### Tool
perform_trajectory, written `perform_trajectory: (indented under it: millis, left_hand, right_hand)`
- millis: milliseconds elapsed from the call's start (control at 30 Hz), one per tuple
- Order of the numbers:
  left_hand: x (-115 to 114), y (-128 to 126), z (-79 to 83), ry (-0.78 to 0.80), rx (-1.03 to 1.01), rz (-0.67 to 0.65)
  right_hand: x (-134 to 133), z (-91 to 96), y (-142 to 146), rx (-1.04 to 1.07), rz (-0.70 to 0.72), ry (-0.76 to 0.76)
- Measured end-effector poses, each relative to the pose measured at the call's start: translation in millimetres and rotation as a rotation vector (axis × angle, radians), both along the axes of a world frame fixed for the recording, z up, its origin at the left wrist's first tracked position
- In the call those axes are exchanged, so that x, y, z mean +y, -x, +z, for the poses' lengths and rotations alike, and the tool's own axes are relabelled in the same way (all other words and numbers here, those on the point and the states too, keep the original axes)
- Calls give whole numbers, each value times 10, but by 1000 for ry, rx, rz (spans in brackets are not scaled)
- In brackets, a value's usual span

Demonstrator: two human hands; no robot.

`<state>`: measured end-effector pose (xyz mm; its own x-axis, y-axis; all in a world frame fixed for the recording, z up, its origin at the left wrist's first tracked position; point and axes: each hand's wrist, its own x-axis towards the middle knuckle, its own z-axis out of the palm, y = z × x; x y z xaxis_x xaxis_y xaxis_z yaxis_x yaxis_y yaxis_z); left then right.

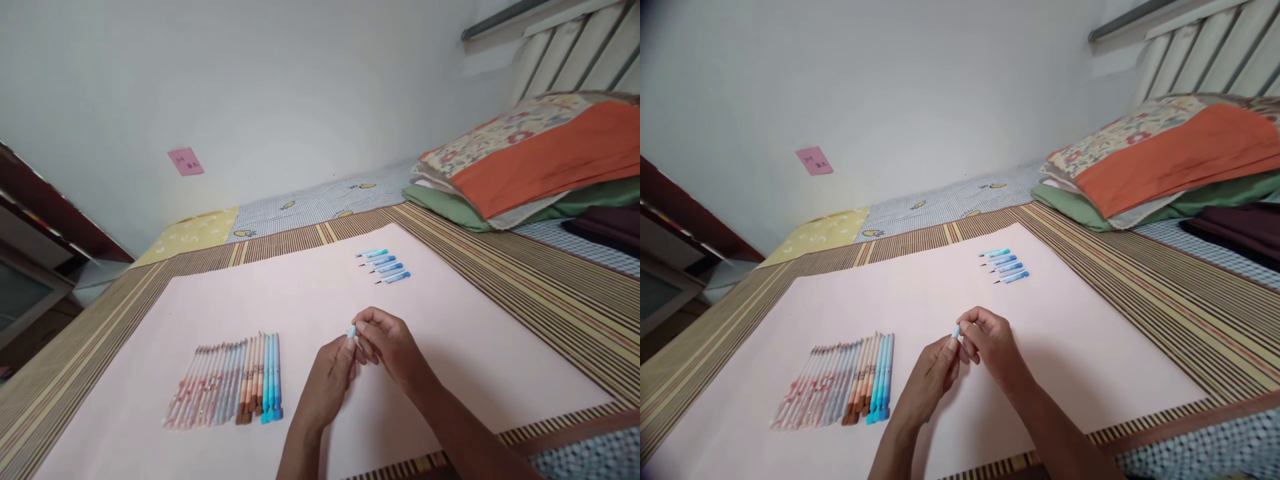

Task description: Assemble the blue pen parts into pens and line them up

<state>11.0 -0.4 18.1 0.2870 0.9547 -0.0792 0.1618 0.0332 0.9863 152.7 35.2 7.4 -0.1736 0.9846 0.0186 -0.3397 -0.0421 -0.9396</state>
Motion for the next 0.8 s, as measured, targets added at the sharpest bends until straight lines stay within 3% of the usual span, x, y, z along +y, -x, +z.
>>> perform_trajectory:
  millis: [167, 433, 800]
  left_hand:
    - [-12, -2, 17, -20, -8, -18]
    - [-15, -6, 43, -27, 43, -11]
    - [-10, -21, -6, 47, -107, -10]
  right_hand:
    - [3, -18, -3, 66, 57, 35]
    - [16, -34, -40, -63, 19, -40]
    - [-85, 36, 1, -270, -144, -175]
